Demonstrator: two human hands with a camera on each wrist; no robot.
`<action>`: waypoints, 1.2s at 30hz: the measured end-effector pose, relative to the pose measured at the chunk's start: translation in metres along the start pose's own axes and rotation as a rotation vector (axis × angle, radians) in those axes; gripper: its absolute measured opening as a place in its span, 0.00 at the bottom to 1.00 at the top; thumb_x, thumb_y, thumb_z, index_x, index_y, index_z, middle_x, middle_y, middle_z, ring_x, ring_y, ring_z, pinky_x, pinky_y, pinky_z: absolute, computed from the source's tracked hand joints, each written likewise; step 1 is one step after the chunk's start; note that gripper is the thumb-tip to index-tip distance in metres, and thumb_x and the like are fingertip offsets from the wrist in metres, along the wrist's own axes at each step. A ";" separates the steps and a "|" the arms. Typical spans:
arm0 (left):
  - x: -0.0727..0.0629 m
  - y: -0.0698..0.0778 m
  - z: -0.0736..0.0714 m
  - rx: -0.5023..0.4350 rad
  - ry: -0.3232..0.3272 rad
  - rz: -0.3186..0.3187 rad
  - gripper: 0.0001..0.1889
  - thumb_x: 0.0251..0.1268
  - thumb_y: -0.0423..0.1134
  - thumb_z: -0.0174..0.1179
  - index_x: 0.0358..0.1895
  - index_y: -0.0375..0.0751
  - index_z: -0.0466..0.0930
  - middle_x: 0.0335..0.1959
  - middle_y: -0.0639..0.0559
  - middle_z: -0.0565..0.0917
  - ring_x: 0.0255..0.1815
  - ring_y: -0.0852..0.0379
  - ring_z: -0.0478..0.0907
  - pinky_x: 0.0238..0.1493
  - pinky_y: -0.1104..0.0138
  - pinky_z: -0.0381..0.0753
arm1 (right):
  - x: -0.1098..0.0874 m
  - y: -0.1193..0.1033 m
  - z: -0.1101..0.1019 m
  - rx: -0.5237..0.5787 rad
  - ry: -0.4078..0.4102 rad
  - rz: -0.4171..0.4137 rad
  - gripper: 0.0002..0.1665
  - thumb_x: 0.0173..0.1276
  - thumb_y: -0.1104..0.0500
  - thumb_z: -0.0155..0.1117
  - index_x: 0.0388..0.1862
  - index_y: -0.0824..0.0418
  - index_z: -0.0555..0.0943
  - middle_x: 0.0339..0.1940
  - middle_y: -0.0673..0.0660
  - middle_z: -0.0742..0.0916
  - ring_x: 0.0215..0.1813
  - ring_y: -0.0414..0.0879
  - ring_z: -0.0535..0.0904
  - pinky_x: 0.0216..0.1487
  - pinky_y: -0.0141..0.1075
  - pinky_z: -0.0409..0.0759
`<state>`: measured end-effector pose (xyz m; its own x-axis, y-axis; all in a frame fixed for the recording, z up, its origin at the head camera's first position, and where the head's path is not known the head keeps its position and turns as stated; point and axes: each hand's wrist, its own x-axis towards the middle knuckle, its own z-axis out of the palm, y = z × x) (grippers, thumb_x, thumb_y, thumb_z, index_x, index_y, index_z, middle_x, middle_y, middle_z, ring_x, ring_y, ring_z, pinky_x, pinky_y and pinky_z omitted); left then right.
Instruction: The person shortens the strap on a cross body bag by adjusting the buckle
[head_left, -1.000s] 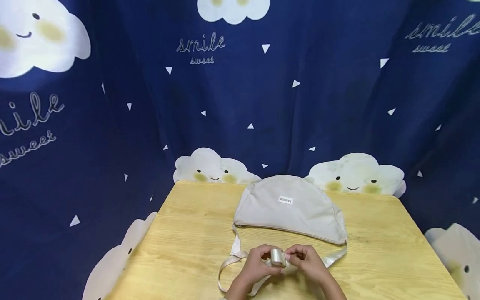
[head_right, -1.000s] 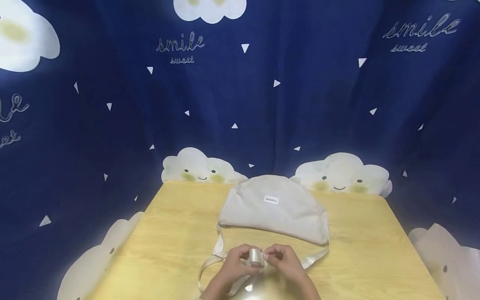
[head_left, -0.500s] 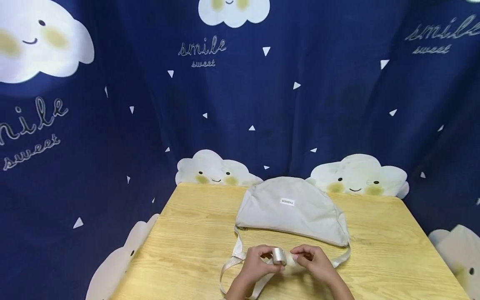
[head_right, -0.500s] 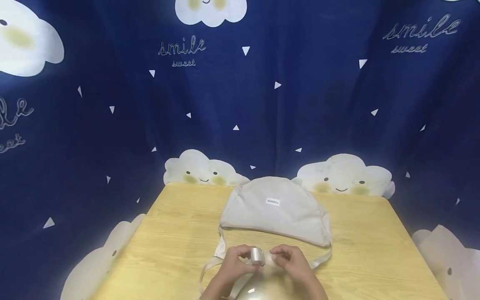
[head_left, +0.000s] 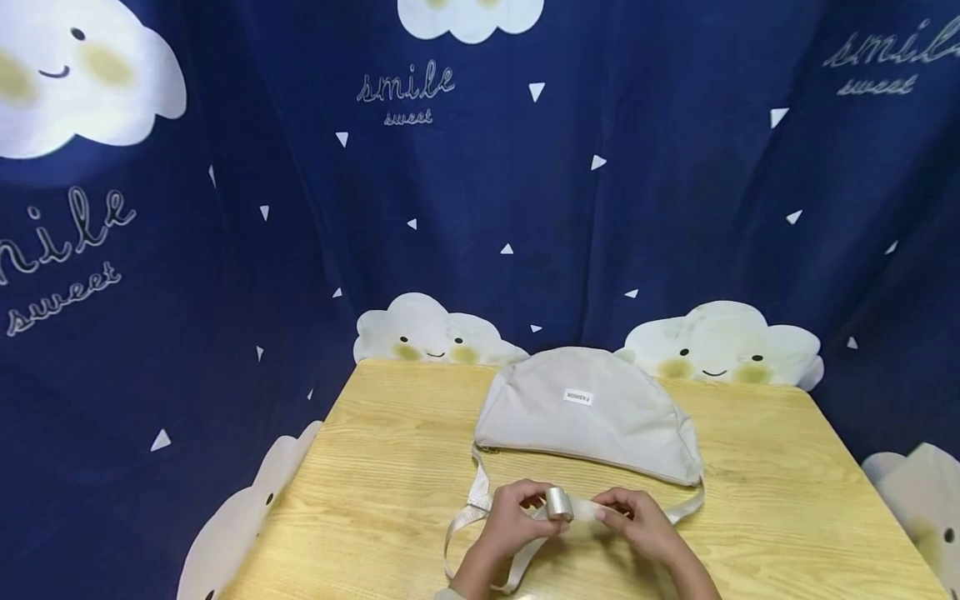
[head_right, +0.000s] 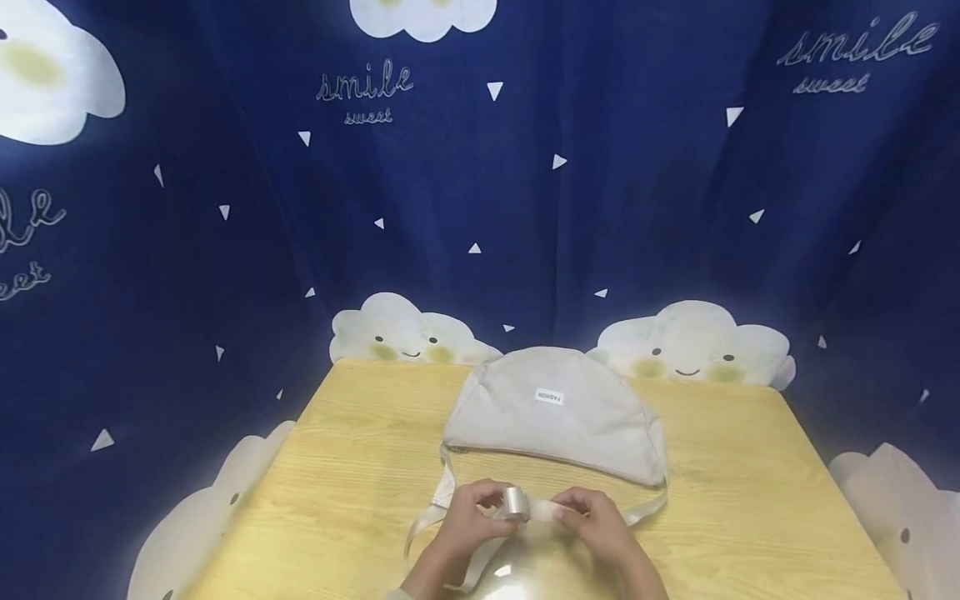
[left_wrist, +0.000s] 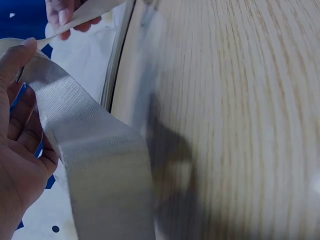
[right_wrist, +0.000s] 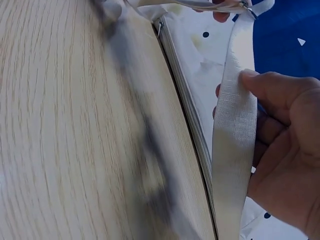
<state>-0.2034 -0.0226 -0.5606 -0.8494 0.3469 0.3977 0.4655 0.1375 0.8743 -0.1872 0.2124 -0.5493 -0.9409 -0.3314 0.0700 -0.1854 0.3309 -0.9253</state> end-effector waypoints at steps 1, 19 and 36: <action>-0.001 0.000 0.000 0.004 -0.003 -0.002 0.19 0.39 0.33 0.75 0.41 0.41 0.84 0.33 0.57 0.83 0.32 0.64 0.77 0.34 0.65 0.79 | -0.001 0.002 0.000 -0.008 -0.005 0.005 0.11 0.65 0.60 0.62 0.40 0.68 0.80 0.32 0.57 0.83 0.29 0.40 0.73 0.28 0.32 0.74; 0.001 -0.001 0.008 0.050 -0.043 0.067 0.17 0.39 0.32 0.75 0.39 0.42 0.85 0.33 0.57 0.84 0.31 0.67 0.77 0.32 0.65 0.78 | 0.008 -0.013 0.006 0.039 -0.069 -0.037 0.11 0.66 0.59 0.60 0.40 0.66 0.81 0.36 0.54 0.85 0.37 0.45 0.79 0.37 0.35 0.77; -0.003 0.010 0.009 -0.006 -0.033 0.057 0.17 0.33 0.25 0.74 0.34 0.35 0.84 0.25 0.50 0.83 0.25 0.61 0.75 0.27 0.59 0.79 | -0.001 -0.016 -0.007 0.068 -0.050 -0.002 0.18 0.63 0.61 0.64 0.47 0.73 0.77 0.39 0.60 0.84 0.39 0.47 0.79 0.37 0.35 0.77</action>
<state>-0.1935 -0.0140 -0.5556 -0.8128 0.3842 0.4379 0.5116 0.1111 0.8520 -0.1854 0.2135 -0.5321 -0.9248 -0.3766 0.0545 -0.1660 0.2702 -0.9484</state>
